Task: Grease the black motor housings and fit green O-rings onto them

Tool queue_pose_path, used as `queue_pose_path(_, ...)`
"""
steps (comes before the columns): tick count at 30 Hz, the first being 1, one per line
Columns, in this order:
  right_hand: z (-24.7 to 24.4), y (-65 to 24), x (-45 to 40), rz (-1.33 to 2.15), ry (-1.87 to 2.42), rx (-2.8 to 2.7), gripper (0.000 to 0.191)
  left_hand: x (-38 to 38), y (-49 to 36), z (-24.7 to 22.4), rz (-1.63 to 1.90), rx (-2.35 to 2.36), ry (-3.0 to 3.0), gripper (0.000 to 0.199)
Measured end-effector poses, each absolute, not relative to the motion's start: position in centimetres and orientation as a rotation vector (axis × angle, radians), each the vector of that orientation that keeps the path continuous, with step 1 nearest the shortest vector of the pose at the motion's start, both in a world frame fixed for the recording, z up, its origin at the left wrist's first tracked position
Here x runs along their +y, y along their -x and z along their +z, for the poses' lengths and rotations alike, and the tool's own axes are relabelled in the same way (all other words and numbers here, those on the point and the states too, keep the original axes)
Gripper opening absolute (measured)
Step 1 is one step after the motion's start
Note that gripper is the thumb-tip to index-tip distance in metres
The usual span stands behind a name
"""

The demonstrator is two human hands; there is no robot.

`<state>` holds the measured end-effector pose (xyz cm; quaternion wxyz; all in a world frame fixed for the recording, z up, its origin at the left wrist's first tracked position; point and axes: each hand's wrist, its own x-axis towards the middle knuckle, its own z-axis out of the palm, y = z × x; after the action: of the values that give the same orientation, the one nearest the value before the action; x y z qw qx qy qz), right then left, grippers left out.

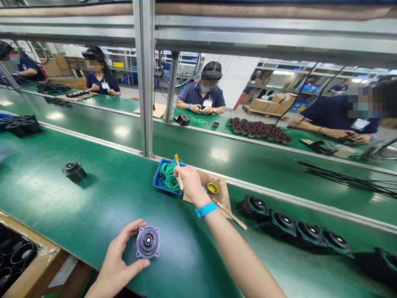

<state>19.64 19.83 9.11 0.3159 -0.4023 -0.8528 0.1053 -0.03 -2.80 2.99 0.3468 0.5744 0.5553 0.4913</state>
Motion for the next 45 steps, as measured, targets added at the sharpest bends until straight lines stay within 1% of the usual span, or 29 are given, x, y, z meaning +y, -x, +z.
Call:
queue_pose_path(3, 9.2, -19.9, 20.0, 0.354, 1.080, -2.098, 0.013, -2.9, -0.2, 3.0, 1.309, 1.418, -1.452, 0.070)
queue_pose_path(7, 9.9, -20.1, 19.8, 0.446, 1.112, -1.849, 0.013, -3.0, -0.3, 2.7, 1.314, 1.423, -1.401, 0.071)
queue_pose_path(11, 11.1, -20.1, 17.4, 0.620, 1.059, -1.758, 0.021, -3.0, -0.3, 2.5, 1.306, 1.440, -1.392, 0.072)
queue_pose_path(14, 11.5, -19.6, 13.7, 0.897, 0.973, -1.812, 0.025, -3.1, -0.2, 2.4, 1.307, 1.451, -1.418, 0.069)
queue_pose_path(17, 10.9, -18.9, 9.9, 1.272, 0.912, -1.866, 0.023, -3.2, -0.2, 2.5, 1.300, 1.458, -1.481, 0.066)
queue_pose_path(19, 10.2, -18.4, 8.1, 1.367, 0.931, -1.913, 0.023, -3.1, -0.1, 2.6, 1.291, 1.455, -1.532, 0.065)
queue_pose_path(24, 9.5, -18.3, 6.5, 1.236, 0.953, -2.072, 0.018, -3.0, 0.2, 3.1, 1.281, 1.470, -1.671, 0.062)
queue_pose_path(28, 9.8, -19.2, 5.9, 0.910, 0.833, -2.206, 0.013, -3.0, 0.5, 3.3, 1.281, 1.465, -1.833, 0.056)
queue_pose_path(32, 9.4, -19.9, 5.2, 0.639, 0.566, -2.351, 0.019, -3.0, 0.7, 3.3, 1.285, 1.455, -1.991, 0.051)
queue_pose_path(35, 8.7, -20.2, 5.1, 0.559, 0.517, -2.380, 0.027, -2.7, 1.0, 3.4, 1.286, 1.449, -2.069, 0.048)
queue_pose_path(37, 8.2, -20.2, 5.0, 0.534, 0.514, -2.373, 0.028, -2.5, 1.1, 3.5, 1.300, 1.460, -2.106, 0.047)
queue_pose_path(45, 6.1, -20.2, 3.3, 0.273, 0.451, -2.252, 0.014, -2.9, 0.3, 2.4, 1.527, 1.468, -2.253, 0.028)
